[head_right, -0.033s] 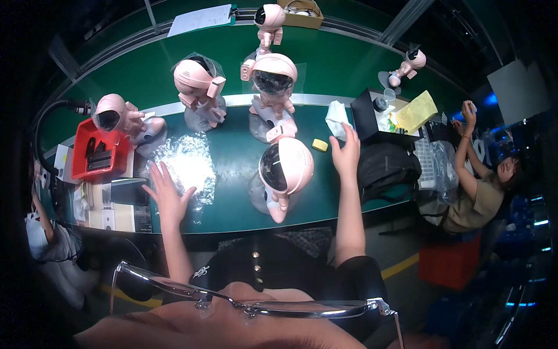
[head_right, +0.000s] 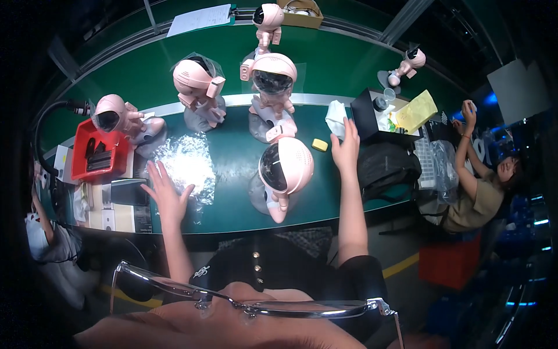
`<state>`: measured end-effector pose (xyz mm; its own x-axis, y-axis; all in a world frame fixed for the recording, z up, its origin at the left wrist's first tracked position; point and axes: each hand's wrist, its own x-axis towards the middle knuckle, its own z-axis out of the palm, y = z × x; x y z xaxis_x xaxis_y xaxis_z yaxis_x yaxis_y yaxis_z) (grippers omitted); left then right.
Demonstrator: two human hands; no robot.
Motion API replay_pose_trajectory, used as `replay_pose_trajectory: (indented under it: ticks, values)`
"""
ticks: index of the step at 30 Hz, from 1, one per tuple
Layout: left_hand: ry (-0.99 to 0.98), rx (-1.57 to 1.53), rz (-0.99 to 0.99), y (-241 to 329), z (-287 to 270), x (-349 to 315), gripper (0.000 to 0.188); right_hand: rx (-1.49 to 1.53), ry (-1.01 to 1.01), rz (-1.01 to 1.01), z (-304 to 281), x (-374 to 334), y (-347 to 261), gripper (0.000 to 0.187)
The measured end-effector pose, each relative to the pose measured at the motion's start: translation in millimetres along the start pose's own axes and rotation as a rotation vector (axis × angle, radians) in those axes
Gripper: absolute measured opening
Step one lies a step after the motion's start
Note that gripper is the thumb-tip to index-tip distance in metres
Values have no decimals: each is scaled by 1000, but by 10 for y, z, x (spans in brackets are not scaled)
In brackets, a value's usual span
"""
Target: Cleaning and inspecting pink astronaut figurines using a cloth and sponge on a factory assembly line.
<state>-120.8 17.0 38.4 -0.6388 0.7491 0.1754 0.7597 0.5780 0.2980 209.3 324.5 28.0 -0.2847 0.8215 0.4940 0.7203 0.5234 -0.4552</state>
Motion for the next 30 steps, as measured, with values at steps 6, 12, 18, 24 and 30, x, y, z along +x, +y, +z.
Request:
replay_pose_trajectory:
  ticks: [6,12,18,24,30]
  values:
    - [66,-1012,382,753,-91,-30,111,-111,-136,250,108,441,246,26]
    - [-39,-1069,658,1532,-372,149,115,874,-169,75,-841,247,-589,12]
    - [-142,-1090,607,1821,-331,220,131,611,74,-486,-1041,-244,-1362,19]
    - [-96,-1221,613,1861,-200,200,135,434,-74,-835,-1026,-237,-1461,27]
    - [-124,-1187,618,1859,-267,199,142,653,-565,-535,-1027,358,-1615,34]
